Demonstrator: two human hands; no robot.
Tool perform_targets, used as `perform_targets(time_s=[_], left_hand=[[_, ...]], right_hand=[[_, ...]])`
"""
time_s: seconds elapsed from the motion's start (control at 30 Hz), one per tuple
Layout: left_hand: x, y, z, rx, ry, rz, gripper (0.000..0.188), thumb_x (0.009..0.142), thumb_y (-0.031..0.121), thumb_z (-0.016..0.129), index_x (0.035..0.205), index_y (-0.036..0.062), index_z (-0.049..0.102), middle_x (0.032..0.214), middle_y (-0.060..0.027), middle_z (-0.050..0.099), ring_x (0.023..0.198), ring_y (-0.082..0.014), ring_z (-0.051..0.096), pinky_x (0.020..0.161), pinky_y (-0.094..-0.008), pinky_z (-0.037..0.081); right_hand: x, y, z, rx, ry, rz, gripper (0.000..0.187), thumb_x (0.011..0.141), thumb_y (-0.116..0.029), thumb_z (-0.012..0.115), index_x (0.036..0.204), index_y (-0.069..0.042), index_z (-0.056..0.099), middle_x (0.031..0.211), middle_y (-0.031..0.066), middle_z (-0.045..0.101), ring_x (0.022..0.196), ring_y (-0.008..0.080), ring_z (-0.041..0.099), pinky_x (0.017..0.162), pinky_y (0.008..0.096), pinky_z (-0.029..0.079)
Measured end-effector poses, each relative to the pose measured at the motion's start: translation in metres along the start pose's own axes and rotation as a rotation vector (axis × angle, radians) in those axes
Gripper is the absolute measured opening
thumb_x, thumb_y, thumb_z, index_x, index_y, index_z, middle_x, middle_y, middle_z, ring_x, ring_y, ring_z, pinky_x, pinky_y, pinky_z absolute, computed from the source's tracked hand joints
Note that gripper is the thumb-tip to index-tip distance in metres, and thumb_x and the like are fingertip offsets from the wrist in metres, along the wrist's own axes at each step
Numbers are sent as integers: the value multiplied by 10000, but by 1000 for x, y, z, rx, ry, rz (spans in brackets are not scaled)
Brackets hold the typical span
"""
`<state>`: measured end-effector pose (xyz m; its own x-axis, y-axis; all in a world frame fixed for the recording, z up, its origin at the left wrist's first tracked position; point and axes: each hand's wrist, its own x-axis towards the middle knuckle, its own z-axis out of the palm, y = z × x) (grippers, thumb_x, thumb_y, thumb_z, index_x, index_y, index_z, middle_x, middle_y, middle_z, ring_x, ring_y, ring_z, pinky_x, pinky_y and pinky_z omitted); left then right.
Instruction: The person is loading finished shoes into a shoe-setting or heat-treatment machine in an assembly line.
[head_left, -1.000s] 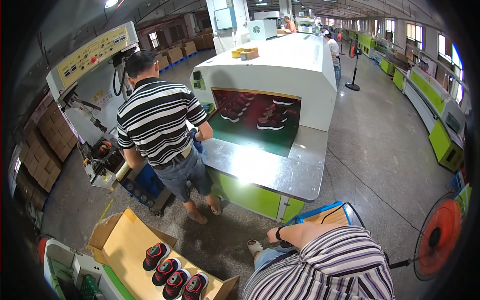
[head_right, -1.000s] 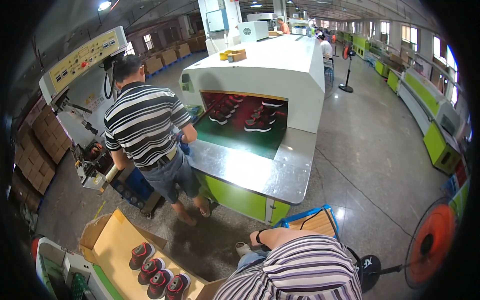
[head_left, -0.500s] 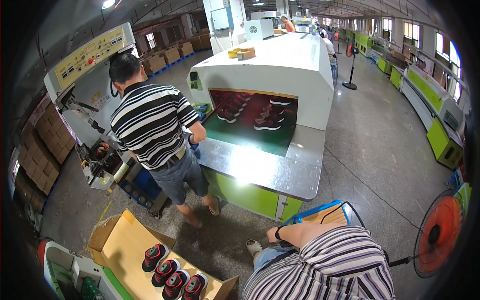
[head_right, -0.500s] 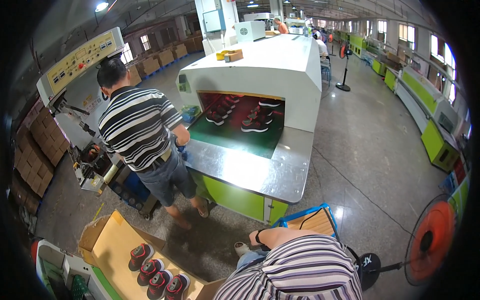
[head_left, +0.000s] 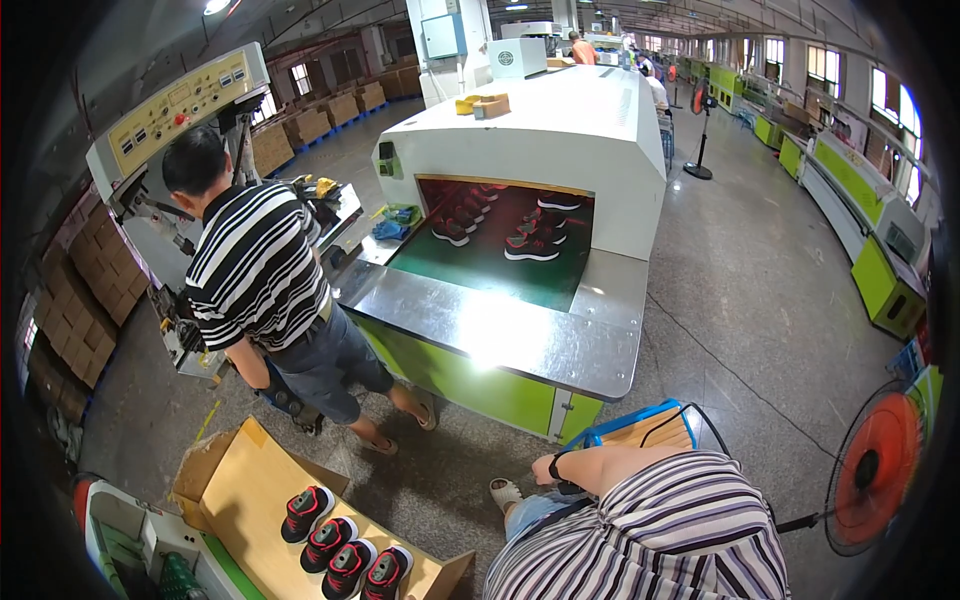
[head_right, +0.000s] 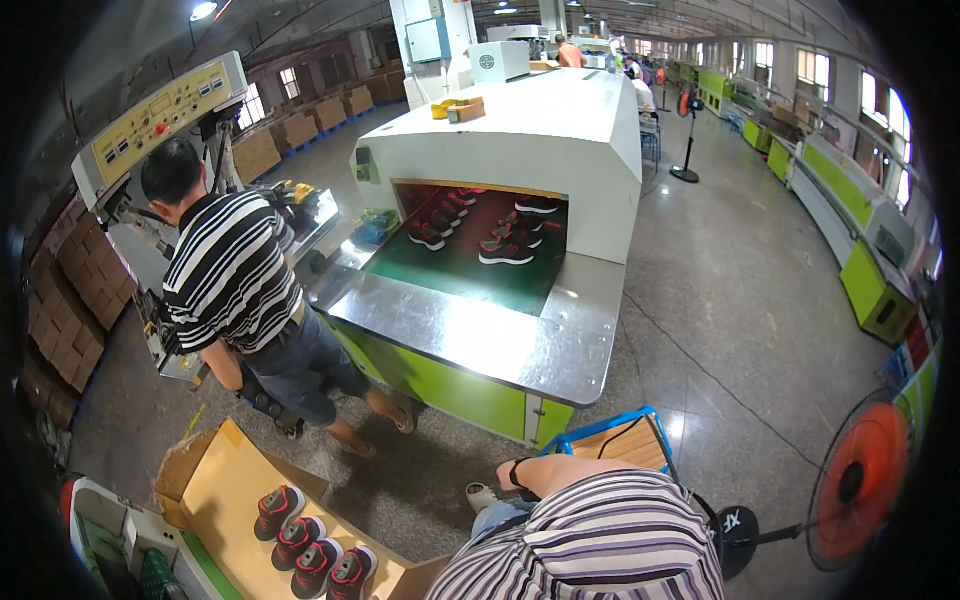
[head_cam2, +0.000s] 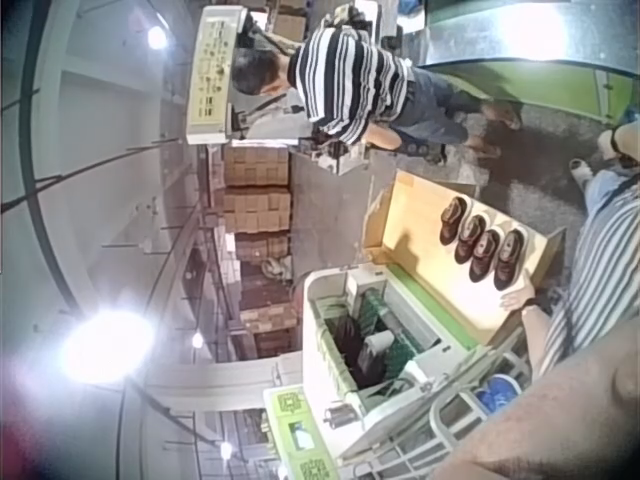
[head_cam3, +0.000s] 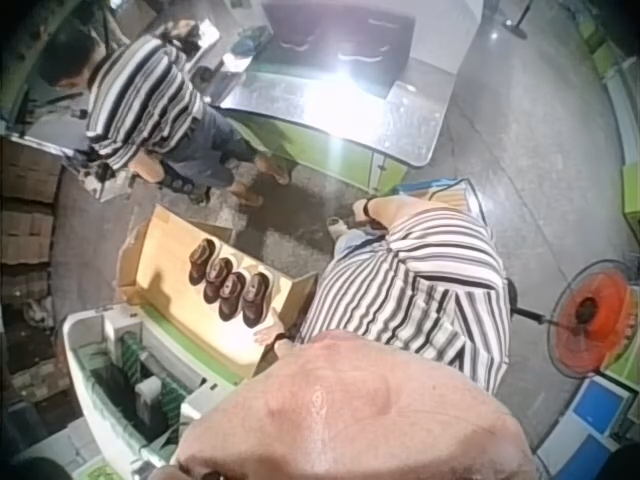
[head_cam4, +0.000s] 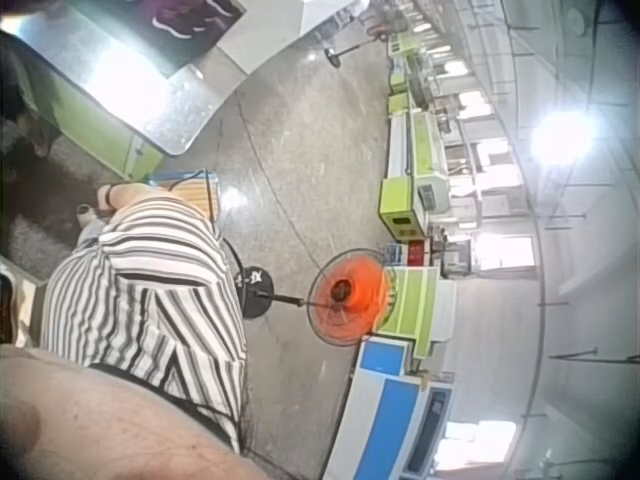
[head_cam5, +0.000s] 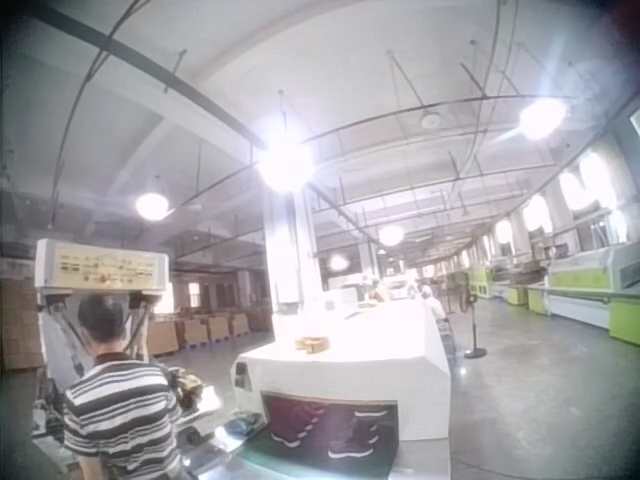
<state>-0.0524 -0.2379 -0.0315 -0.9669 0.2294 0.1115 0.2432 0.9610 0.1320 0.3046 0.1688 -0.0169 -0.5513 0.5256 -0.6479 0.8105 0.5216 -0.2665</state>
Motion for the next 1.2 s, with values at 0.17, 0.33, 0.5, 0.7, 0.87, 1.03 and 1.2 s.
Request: perform_targets(time_s=[0.17,0.33,0.5,0.7,0.87,1.03,1.2], left_hand=[[1,-7,0,3,-66,-6,1406,630,943,394,1380,-225,169,1348,-522,211,1271,-661,230,1037,-699,214],[0,7,-27,36,-233,-49,1416,632,947,377,1380,-233,145,1382,-506,168,1303,-644,187,1063,-675,189],[2,28,-54,68,-369,-98,1421,632,949,368,1401,-214,95,1438,-460,112,1355,-601,102,1095,-650,120],[1,27,-48,64,-372,-123,1418,630,949,370,1408,-204,96,1447,-451,107,1362,-593,88,1102,-644,108],[2,6,-21,71,-282,-97,1420,627,950,373,1409,-202,92,1441,-454,119,1357,-599,97,1095,-654,111],[0,16,-32,45,-304,-98,1406,636,943,377,1417,-191,91,1446,-445,126,1359,-593,101,1097,-652,112],[1,27,-47,87,-378,-122,1394,649,939,365,1417,-191,91,1461,-424,127,1374,-572,95,1103,-640,114]], right_hand=[[5,2,4,-2,-19,-3,314,767,-276,606,878,0,708,924,208,683,907,378,644,800,481,498],[4,-1,-8,-9,-95,-15,324,802,-269,571,912,5,703,958,205,679,938,372,636,813,481,493],[-2,-1,-10,-8,-106,16,359,822,-273,557,1019,1,679,1051,187,669,1005,362,618,856,473,483],[6,3,-1,-23,-98,18,359,813,-298,582,990,-5,689,1048,188,672,992,365,626,841,487,485],[0,0,-4,9,-88,25,348,799,-294,588,963,-5,693,1036,196,673,981,366,629,823,486,489],[-2,0,-5,6,-64,18,350,792,-296,586,961,-8,691,998,202,678,961,370,633,817,480,490],[5,4,0,-27,-41,-21,356,798,-301,577,948,1,690,959,205,681,942,369,635,820,474,489]])
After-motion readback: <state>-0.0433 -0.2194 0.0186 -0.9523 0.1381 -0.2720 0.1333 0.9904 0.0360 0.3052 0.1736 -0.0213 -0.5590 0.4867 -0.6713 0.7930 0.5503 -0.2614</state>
